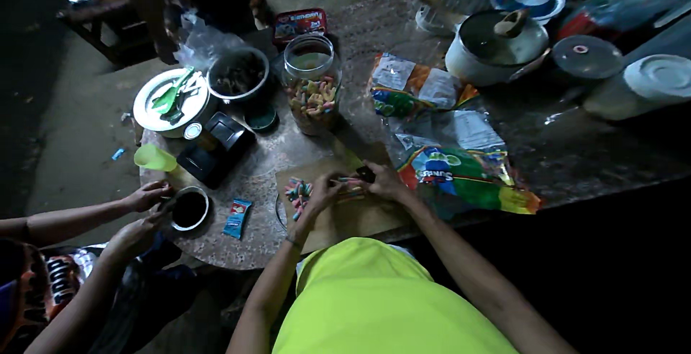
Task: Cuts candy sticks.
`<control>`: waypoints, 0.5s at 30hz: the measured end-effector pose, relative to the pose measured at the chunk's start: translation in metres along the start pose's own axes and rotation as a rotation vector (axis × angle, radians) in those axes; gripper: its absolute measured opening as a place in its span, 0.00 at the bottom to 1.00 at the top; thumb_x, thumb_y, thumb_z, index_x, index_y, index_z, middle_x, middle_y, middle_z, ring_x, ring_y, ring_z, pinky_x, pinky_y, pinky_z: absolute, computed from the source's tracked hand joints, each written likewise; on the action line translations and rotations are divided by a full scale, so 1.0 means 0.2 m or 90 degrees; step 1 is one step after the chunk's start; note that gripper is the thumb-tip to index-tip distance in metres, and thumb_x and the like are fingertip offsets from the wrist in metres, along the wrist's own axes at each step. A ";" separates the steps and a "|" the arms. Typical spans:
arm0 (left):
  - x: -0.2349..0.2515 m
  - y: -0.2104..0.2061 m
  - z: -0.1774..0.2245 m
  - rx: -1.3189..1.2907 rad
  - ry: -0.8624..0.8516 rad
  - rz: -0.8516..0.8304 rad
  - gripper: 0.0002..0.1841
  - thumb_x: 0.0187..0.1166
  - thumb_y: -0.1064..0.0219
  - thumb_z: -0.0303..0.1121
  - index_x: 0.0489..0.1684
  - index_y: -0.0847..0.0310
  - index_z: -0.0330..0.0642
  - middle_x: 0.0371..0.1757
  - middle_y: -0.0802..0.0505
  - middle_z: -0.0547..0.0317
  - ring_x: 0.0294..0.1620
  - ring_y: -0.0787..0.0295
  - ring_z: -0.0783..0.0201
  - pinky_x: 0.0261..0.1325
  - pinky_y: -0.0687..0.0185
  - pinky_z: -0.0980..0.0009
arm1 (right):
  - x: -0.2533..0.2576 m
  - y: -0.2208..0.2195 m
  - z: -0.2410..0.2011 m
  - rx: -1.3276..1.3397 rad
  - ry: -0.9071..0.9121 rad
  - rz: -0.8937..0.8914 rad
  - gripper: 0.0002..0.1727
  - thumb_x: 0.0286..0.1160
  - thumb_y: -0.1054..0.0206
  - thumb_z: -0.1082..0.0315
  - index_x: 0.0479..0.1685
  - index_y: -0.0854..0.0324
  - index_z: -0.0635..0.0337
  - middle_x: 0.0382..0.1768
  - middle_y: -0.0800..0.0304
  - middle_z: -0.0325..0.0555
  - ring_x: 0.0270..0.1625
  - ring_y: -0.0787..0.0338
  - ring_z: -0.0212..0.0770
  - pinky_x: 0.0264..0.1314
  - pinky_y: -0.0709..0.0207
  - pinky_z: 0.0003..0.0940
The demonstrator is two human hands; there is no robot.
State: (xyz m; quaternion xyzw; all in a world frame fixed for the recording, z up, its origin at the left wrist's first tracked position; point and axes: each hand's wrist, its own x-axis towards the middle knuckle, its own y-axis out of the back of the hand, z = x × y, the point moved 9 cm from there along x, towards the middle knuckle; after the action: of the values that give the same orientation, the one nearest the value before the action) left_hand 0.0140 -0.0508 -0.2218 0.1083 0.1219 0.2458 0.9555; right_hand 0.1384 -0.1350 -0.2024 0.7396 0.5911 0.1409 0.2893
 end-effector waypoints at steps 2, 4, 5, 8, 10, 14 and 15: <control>-0.01 0.01 -0.02 -0.127 0.012 0.035 0.11 0.79 0.30 0.26 0.55 0.14 0.30 0.48 0.06 0.53 0.44 0.08 0.70 0.55 0.10 0.70 | 0.00 0.00 0.01 0.053 0.012 0.027 0.25 0.74 0.23 0.56 0.63 0.16 0.64 0.50 0.06 0.54 0.53 0.06 0.48 0.65 0.17 0.52; -0.02 0.02 -0.03 -0.205 0.026 0.060 0.10 0.78 0.30 0.22 0.54 0.14 0.29 0.45 0.05 0.54 0.44 0.08 0.69 0.56 0.10 0.70 | -0.01 0.01 0.00 0.103 0.014 0.059 0.23 0.72 0.22 0.59 0.60 0.16 0.65 0.49 0.05 0.50 0.51 0.07 0.41 0.64 0.15 0.44; -0.03 0.02 -0.03 -0.234 0.027 0.063 0.10 0.77 0.30 0.21 0.54 0.13 0.28 0.44 0.05 0.54 0.43 0.07 0.69 0.56 0.10 0.69 | -0.02 0.02 0.00 0.131 0.005 0.074 0.22 0.72 0.22 0.63 0.60 0.17 0.67 0.49 0.05 0.49 0.51 0.07 0.39 0.64 0.15 0.41; -0.05 0.00 -0.04 -0.340 0.053 0.045 0.10 0.79 0.32 0.21 0.55 0.15 0.26 0.46 0.05 0.52 0.45 0.06 0.65 0.57 0.09 0.67 | -0.04 0.03 0.00 0.240 -0.001 0.121 0.21 0.67 0.22 0.73 0.59 0.19 0.71 0.47 0.04 0.47 0.50 0.05 0.34 0.62 0.13 0.33; -0.05 0.00 -0.04 -0.386 0.079 0.037 0.09 0.82 0.35 0.22 0.54 0.16 0.26 0.47 0.05 0.53 0.46 0.06 0.65 0.59 0.10 0.67 | -0.05 0.03 -0.02 0.329 0.014 0.139 0.16 0.64 0.22 0.77 0.50 0.17 0.71 0.42 0.03 0.45 0.46 0.05 0.32 0.57 0.11 0.30; -0.01 0.06 -0.05 -0.277 0.104 0.100 0.07 0.80 0.31 0.24 0.47 0.13 0.27 0.38 0.05 0.56 0.40 0.07 0.71 0.54 0.10 0.71 | -0.06 0.04 -0.09 0.401 0.033 0.115 0.16 0.60 0.20 0.78 0.45 0.21 0.66 0.37 0.02 0.39 0.40 0.04 0.30 0.51 0.10 0.28; -0.01 0.06 -0.03 -0.222 0.101 0.112 0.08 0.79 0.29 0.25 0.47 0.12 0.27 0.38 0.05 0.55 0.39 0.07 0.71 0.53 0.10 0.72 | -0.06 0.04 -0.09 0.377 0.028 0.113 0.16 0.60 0.20 0.78 0.45 0.20 0.66 0.37 0.03 0.39 0.40 0.04 0.29 0.51 0.11 0.27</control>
State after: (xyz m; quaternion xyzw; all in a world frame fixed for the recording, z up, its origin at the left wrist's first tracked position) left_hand 0.0049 -0.0396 -0.2239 -0.0681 0.1425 0.3535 0.9220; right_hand 0.1329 -0.1428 -0.1821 0.8375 0.5453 0.0028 0.0348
